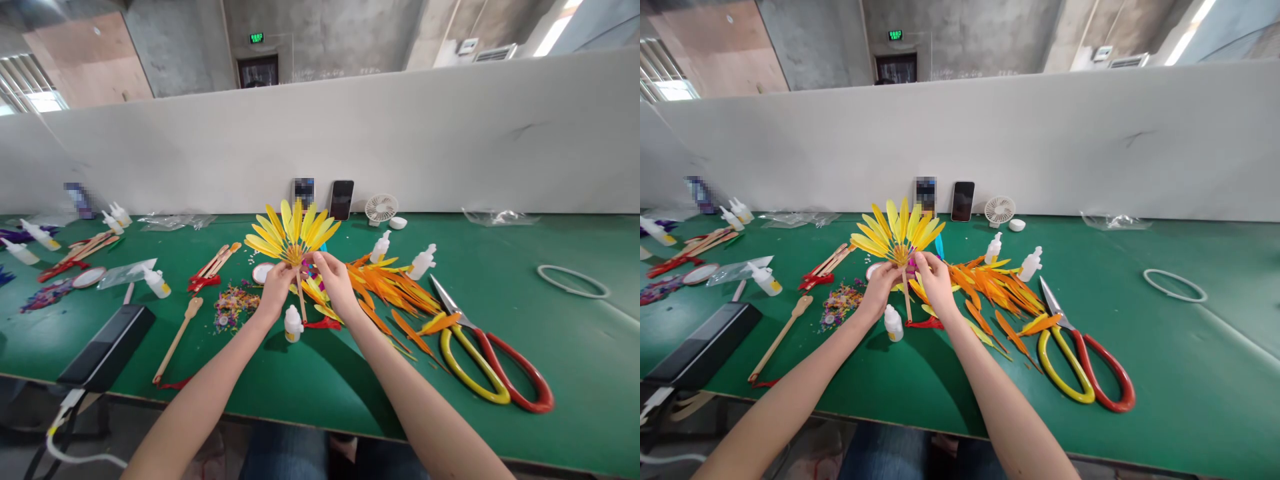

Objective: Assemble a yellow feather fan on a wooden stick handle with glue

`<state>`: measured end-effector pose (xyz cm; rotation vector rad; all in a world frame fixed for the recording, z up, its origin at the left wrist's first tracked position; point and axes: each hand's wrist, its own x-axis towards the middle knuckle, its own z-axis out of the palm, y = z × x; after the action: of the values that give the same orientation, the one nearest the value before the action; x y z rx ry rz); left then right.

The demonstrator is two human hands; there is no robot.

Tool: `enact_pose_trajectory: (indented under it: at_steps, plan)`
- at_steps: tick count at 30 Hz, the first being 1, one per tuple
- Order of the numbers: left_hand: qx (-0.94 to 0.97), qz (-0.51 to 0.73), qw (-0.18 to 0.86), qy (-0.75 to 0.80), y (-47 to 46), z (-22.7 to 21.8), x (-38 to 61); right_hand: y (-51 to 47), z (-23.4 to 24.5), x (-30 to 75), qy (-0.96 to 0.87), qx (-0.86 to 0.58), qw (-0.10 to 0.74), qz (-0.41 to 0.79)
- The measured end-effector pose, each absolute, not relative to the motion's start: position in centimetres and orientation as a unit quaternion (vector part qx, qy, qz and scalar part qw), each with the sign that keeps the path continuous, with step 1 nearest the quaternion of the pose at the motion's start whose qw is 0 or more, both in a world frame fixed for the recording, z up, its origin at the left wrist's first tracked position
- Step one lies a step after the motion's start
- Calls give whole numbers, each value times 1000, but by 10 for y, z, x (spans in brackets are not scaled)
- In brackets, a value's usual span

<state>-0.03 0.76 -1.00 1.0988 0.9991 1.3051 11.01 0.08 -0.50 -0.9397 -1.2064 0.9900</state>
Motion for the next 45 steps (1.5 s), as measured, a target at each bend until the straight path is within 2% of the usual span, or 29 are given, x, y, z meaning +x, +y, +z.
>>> enact_pose_trajectory:
  at_steps: [23, 34, 45]
  plan:
    - [467, 554, 551, 414, 6, -8, 0, -4, -1, 110, -510, -438, 598, 437]
    - [470, 558, 539, 421, 6, -8, 0, 2, -8, 109, -518, -395, 630, 423]
    - [466, 560, 539, 422, 8, -11, -1, 2, -7, 109, -529, -404, 608, 433]
